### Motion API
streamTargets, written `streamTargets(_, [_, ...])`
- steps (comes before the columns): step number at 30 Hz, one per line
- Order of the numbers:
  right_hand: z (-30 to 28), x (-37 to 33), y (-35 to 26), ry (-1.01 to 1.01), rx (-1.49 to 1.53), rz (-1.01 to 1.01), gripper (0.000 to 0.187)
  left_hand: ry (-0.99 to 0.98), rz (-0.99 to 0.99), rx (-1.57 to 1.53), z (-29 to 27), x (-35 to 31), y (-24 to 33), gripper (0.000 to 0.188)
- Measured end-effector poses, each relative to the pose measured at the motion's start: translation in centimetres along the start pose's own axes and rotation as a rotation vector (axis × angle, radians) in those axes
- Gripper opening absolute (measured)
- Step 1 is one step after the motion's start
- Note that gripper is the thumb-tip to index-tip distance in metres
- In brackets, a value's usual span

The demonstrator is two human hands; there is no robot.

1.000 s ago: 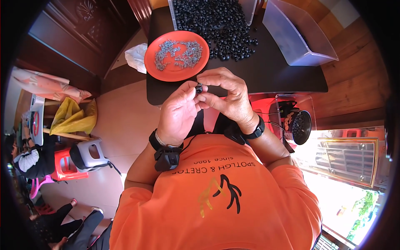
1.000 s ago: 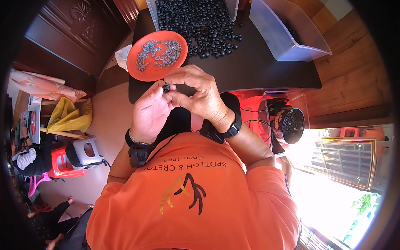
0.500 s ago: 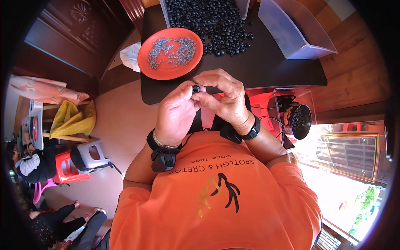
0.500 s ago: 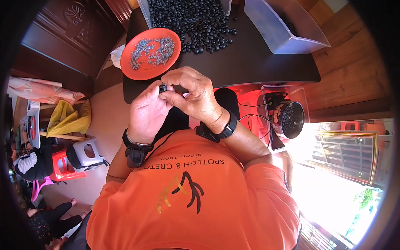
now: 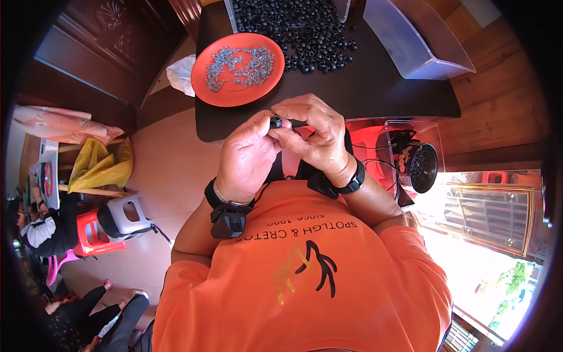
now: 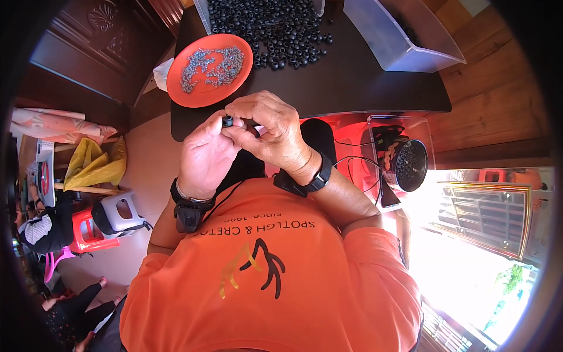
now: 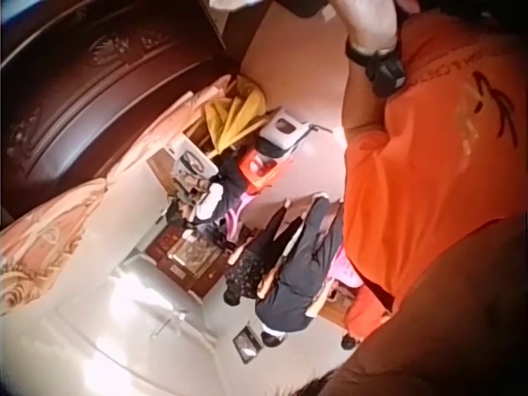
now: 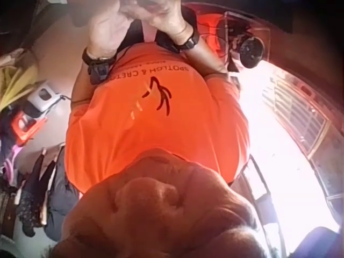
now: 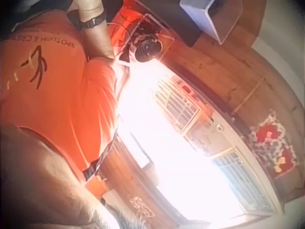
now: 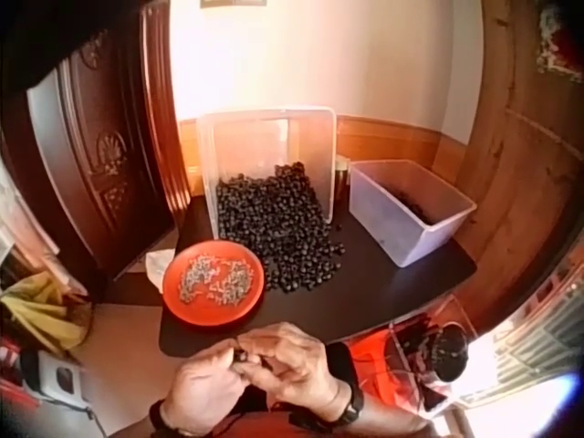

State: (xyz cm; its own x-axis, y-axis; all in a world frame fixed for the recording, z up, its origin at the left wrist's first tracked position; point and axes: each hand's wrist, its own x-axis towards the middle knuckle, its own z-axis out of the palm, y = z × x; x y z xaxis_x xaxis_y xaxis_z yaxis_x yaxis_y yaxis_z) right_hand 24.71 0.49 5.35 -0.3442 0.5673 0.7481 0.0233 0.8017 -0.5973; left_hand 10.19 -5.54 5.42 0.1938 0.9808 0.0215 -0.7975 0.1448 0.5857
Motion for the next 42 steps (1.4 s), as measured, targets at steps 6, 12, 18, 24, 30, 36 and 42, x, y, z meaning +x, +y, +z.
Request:
streamTargets(6, [0.1, 0.1, -0.5, -0.001, -0.105, -0.058, 0.032, 0.040, 0.017, -0.010, 0.3, 0.1, -0.3, 0.024])
streamTargets(12, [0.6, -0.1, 0.3, 0.029, -0.201, -0.199, 0.029, 0.018, 0.001, -0.026, 0.1, 0.3, -0.4, 0.022])
streamTargets(18, [-0.2, 0.3, 0.2, -0.034, -0.144, -0.076, 0.024, 0.098, -0.016, 0.002, 0.1, 0.2, -0.6, 0.024])
streamTargets(24, [-9.1, 7.4, -0.1, 0.123, -0.559, -0.099, 0.022, 0.116, -0.083, 0.068, -1.5, -0.3, 1.1, 0.043])
streamTargets(30, [-21.3, 14.0, 5.2, 0.310, -1.101, -0.052, 0.027, 0.062, -0.118, -0.040, -2.1, -0.1, 1.5, 0.031])
streamTargets(36, [-17.5, 14.7, 12.4, -0.028, -0.856, 0.267, 0.021, 0.093, -0.107, -0.047, -2.6, -0.7, 1.8, 0.026])
streamTargets(42, [-15.3, 13.9, 24.2, -0.400, -1.184, 0.624, 0.027, 0.179, -0.109, -0.001, -2.3, -1.4, 2.4, 0.025])
